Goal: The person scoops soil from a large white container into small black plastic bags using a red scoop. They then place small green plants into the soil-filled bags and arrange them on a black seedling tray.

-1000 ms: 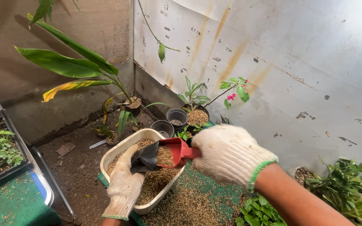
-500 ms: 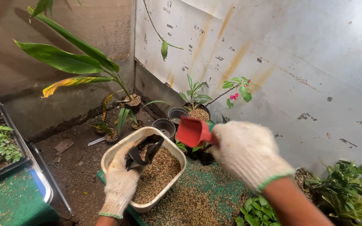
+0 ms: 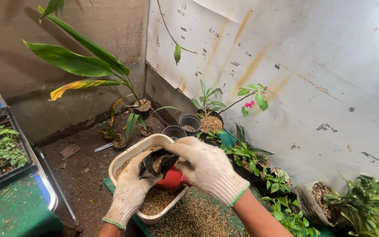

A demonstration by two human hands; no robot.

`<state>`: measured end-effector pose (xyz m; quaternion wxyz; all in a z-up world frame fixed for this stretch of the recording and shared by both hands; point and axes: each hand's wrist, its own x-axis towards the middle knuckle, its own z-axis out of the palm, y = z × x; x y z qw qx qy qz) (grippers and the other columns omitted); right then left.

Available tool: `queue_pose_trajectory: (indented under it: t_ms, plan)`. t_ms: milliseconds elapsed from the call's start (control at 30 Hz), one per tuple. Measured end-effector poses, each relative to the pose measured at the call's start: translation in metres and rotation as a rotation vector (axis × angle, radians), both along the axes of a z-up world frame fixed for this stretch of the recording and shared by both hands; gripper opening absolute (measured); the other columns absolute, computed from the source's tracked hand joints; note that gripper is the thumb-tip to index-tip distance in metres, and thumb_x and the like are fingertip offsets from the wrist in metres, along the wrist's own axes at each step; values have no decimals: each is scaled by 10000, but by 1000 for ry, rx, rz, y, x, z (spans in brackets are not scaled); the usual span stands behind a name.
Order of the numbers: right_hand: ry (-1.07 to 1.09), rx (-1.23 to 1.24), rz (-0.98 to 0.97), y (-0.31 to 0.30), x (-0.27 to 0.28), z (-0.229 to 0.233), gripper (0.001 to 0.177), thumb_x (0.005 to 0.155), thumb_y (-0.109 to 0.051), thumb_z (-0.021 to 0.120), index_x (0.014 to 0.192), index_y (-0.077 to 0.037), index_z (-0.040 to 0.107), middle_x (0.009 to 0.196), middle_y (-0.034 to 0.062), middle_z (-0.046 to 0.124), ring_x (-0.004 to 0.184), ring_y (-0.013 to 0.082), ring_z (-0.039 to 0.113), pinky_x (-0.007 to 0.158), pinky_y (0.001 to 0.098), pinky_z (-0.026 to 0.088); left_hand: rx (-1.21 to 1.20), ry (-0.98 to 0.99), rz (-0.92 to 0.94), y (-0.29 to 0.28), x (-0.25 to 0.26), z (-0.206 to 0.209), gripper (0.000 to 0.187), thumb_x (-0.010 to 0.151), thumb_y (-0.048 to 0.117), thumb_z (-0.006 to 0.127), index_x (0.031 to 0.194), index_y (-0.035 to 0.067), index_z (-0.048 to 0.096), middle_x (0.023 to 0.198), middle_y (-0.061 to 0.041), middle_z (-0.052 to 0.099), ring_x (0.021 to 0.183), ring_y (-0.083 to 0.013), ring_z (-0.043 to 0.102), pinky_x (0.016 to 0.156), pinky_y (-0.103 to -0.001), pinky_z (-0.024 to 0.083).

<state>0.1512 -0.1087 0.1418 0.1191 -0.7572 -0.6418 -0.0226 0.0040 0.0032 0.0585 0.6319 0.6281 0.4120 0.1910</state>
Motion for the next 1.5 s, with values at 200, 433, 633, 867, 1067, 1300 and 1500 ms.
queue_pose_trajectory:
  t_ms: [200,433,633,867,1067,1300,1500]
  plan:
    - [154,-468,-159,25,-12,12,302,967,-274,606,1259,-292,680,1042,-19,676,829,174,606,676,323,513,-12,-9,-89,-4,-1,8,647,709,85,820,1328,242,712,1145,-11,808,1050,-175,704,973,-329,513]
    - [150,-213,-239,15,9,-6,236,962,-292,591,1125,-241,755,1068,20,746,952,265,710,839,471,575,-54,-117,-221,2,4,-27,1061,729,206,815,1631,208,258,1574,-98,524,1412,-272,578,1170,-437,496]
    - [138,-110,-276,-30,20,34,220,900,-285,610,1034,-250,780,990,-29,772,886,189,704,788,398,563,-117,128,-175,-11,2,24,866,874,48,694,1614,284,311,1567,-44,540,1422,-219,576,1200,-449,489]
    - [132,-53,-475,-142,8,102,232,907,-287,646,1056,-187,794,1029,-18,806,858,172,741,765,343,577,146,35,-176,-11,7,-34,809,863,156,699,1596,114,360,1433,-123,616,1277,-208,620,1128,-349,468]
    - [103,-161,-481,-209,6,41,182,917,-268,628,1025,-212,763,964,-9,774,875,187,732,825,393,583,357,-169,-102,-25,1,-37,718,896,88,676,1549,-36,403,1356,-250,623,1185,-309,644,1054,-411,512]
    - [174,-201,-526,-239,-20,-101,179,947,-186,613,1062,-156,747,929,41,731,813,218,716,716,388,632,323,208,-13,-128,-26,1,625,815,300,718,1433,292,620,1321,30,710,1273,-134,609,1176,-323,352]
    - [167,-215,-522,-255,-49,-257,203,940,-36,575,1035,-107,740,899,94,736,682,261,694,610,420,620,170,634,-584,-195,10,-34,675,927,531,511,1570,425,335,1545,106,507,1362,-166,562,1162,-493,435]
